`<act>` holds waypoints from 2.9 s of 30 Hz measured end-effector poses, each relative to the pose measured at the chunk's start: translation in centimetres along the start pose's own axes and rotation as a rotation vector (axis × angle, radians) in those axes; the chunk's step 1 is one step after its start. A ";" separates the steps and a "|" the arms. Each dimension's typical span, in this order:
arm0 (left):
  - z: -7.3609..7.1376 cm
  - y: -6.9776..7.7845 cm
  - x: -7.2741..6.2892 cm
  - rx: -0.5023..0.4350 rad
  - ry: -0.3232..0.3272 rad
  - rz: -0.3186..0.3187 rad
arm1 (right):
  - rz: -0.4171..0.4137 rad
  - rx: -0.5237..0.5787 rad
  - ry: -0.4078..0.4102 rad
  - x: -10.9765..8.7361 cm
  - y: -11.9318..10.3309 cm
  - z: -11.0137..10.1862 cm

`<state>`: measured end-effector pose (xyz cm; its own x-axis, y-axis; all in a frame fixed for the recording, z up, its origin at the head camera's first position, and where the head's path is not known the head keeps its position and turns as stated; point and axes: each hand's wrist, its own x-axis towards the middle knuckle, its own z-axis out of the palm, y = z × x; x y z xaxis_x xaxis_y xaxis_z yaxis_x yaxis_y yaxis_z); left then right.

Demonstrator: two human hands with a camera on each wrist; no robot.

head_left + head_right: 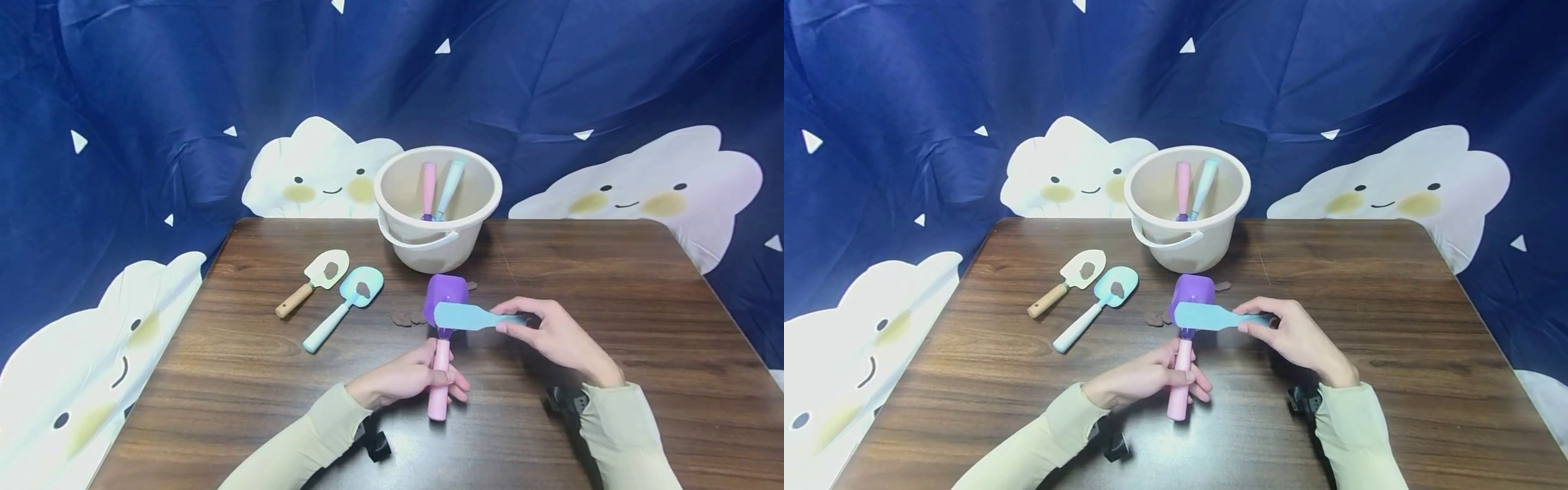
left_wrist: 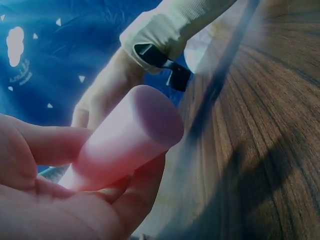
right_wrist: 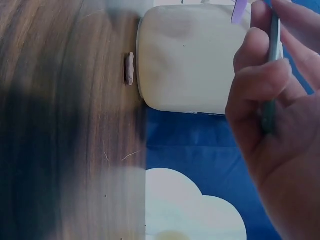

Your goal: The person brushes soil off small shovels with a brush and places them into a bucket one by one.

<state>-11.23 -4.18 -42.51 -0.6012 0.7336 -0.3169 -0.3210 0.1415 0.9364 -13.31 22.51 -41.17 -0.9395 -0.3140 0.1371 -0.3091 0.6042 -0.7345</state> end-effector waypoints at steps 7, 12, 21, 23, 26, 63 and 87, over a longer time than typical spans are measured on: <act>0.2 0.1 -0.2 0.014 -0.018 -0.002 | 0.054 0.019 0.097 0.4 0.8 -0.1; 0.4 0.0 -0.4 0.007 -0.020 -0.016 | 0.056 -0.002 0.170 0.6 0.9 -0.2; 0.7 -0.1 -0.2 0.000 0.061 -0.017 | -0.008 -0.088 0.229 0.4 -0.8 -0.3; 0.6 -0.1 -0.2 -0.002 0.069 -0.013 | -0.057 -0.094 0.187 0.2 -1.4 -0.4; 0.5 -0.1 -0.2 -0.007 0.070 -0.011 | -0.143 -0.097 0.112 0.0 -2.0 -0.4; 0.4 -0.1 -0.1 -0.062 0.094 -0.022 | -0.034 -0.086 0.239 0.4 -1.1 -0.7; 0.3 0.8 -0.2 -0.119 0.023 -0.005 | 0.018 0.140 0.098 0.5 1.6 0.2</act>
<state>-11.13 -3.99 -41.69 -0.6158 0.7172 -0.3263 -0.4077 0.0643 0.9108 -14.27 23.18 -42.35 -0.9567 -0.2267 0.1825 -0.2750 0.4993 -0.8216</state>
